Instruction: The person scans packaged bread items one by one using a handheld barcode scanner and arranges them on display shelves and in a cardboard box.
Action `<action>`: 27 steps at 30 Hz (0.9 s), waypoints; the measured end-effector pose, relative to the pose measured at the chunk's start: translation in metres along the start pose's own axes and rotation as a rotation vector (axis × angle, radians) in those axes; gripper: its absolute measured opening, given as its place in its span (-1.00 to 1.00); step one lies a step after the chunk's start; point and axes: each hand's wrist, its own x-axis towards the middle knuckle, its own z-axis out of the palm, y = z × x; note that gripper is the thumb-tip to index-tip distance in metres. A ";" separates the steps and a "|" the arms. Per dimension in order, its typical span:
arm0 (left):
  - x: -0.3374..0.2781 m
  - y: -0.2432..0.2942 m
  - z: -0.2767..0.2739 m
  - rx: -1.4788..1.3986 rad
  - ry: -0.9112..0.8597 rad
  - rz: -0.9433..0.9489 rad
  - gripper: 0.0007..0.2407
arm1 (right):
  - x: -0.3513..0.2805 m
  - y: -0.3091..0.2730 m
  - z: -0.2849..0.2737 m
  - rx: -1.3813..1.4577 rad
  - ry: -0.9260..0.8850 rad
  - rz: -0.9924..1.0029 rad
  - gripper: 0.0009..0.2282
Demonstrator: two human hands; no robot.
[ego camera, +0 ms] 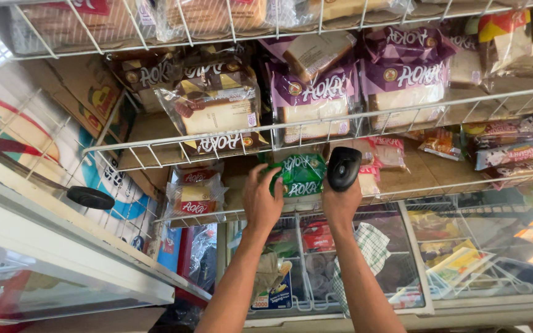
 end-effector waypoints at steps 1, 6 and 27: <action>0.000 0.003 -0.001 0.040 0.032 0.032 -0.77 | -0.001 0.000 0.000 0.020 -0.012 0.016 -0.78; -0.019 0.037 -0.012 0.062 0.127 0.164 -0.75 | -0.022 0.009 -0.023 -0.006 0.022 0.143 -0.80; -0.376 0.172 0.186 -0.706 -1.250 0.494 -0.92 | -0.347 0.120 -0.435 -0.206 0.758 0.970 -0.84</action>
